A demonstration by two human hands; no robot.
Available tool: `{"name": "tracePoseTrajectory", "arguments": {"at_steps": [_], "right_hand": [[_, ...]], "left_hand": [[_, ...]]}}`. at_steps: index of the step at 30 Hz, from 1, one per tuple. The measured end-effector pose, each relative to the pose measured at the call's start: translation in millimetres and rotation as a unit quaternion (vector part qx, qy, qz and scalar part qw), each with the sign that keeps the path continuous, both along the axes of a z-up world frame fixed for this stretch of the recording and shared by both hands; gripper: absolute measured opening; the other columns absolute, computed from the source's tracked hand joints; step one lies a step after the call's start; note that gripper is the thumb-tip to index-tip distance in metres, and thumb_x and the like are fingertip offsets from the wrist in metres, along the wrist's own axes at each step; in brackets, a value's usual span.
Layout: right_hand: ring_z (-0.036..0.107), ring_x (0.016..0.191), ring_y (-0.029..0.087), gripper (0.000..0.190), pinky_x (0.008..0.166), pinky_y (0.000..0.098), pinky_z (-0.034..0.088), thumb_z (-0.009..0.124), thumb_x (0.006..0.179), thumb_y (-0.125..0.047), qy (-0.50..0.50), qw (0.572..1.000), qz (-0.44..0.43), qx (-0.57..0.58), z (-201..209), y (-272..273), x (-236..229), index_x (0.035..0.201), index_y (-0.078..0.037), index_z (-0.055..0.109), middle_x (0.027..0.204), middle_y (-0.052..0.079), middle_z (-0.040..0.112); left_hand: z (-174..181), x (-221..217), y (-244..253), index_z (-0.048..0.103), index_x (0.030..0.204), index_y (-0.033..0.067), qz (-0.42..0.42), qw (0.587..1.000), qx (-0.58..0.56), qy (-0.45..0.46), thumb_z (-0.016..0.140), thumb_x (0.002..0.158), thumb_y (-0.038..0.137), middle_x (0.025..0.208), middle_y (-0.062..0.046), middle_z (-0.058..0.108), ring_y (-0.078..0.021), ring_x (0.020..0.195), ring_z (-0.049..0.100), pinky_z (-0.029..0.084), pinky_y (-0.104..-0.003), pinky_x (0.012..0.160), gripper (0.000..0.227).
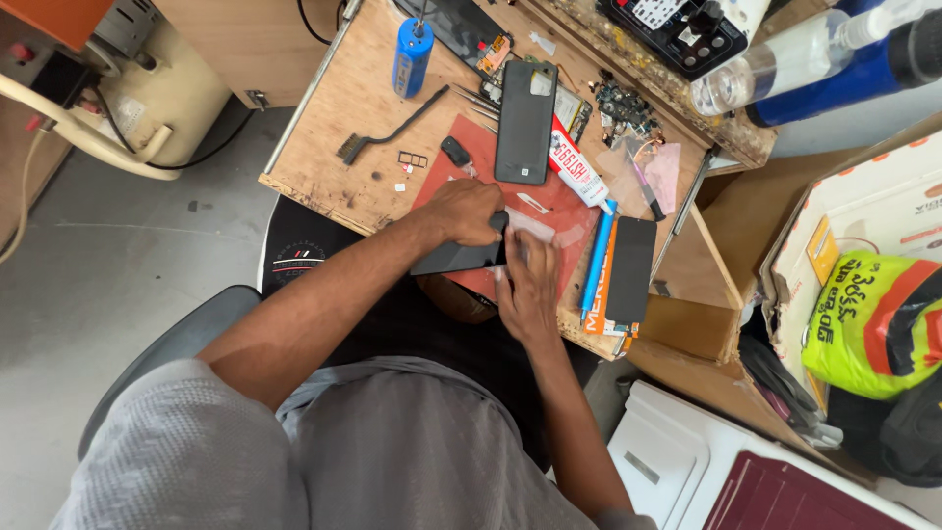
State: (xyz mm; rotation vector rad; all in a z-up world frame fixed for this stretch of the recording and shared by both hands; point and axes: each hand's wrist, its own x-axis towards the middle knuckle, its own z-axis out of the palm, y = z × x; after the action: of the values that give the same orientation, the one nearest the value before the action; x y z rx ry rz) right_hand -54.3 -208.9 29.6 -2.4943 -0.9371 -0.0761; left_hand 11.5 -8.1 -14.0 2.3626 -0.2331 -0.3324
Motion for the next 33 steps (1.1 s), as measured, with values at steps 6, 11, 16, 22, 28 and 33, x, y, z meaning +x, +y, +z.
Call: {"name": "tracePoseTrajectory", "arguments": {"at_steps": [6,11,16,22,28,33], "right_hand": [[0.039,0.147,0.037,0.064,0.129,0.0600,0.010,0.058,0.099,-0.021,0.027,1.000,-0.006,0.015,0.0,9.3,3.2,0.157,0.000,0.038,0.154,0.021,0.046],[0.030,0.157,0.034,0.064,0.129,0.0588,0.007,0.052,0.100,-0.022,0.079,0.997,-0.006,-0.004,6.8,-4.8,-26.2,0.158,0.000,0.036,0.163,0.020,0.039],[0.024,0.158,0.035,0.068,0.127,0.0597,0.005,0.052,0.100,-0.022,0.074,0.997,0.001,0.011,-1.2,12.5,9.4,0.161,0.001,0.030,0.167,0.020,0.034],[0.028,0.159,0.033,0.064,0.131,0.0581,0.009,0.051,0.104,-0.022,0.078,0.997,-0.021,0.011,1.7,14.0,1.1,0.161,-0.001,0.031,0.168,0.017,0.035],[0.027,0.157,0.035,0.067,0.129,0.0587,0.007,0.051,0.100,-0.021,0.079,0.996,-0.004,-0.034,9.4,-2.8,-29.6,0.159,0.002,0.031,0.166,0.020,0.035],[0.026,0.159,0.035,0.066,0.130,0.0595,0.008,0.050,0.103,-0.022,0.044,0.999,-0.006,-0.023,1.2,24.2,9.8,0.161,0.002,0.029,0.168,0.020,0.032]], "left_hand": [[11.3,3.8,1.9,0.071,0.113,0.0071,-0.005,0.999,0.011,0.050,0.075,0.072,0.035,0.110,-0.015,0.072,-0.0349,0.109,0.067,0.052,-0.048,0.089,0.050],[16.1,3.5,6.0,0.074,0.112,0.0085,-0.014,0.999,-0.006,0.044,0.075,0.068,0.032,0.110,-0.015,0.073,-0.0334,0.109,0.068,0.054,-0.046,0.089,0.050],[23.4,5.4,7.0,0.074,0.109,0.0099,-0.033,0.997,0.010,0.066,0.075,0.072,0.034,0.110,-0.015,0.074,-0.0337,0.109,0.068,0.054,-0.047,0.089,0.045],[21.7,6.9,9.3,0.073,0.107,0.0102,-0.022,0.998,0.000,0.066,0.079,0.070,0.036,0.111,-0.014,0.072,-0.0333,0.111,0.066,0.052,-0.047,0.089,0.046],[2.0,5.2,5.9,0.071,0.110,0.0109,-0.025,0.998,-0.024,0.045,0.081,0.068,0.037,0.111,-0.012,0.071,-0.0317,0.112,0.065,0.052,-0.045,0.091,0.050],[0.1,8.3,8.8,0.072,0.109,0.0112,-0.039,0.998,-0.019,0.043,0.080,0.070,0.039,0.114,-0.010,0.070,-0.0314,0.114,0.064,0.051,-0.047,0.091,0.049]]}}
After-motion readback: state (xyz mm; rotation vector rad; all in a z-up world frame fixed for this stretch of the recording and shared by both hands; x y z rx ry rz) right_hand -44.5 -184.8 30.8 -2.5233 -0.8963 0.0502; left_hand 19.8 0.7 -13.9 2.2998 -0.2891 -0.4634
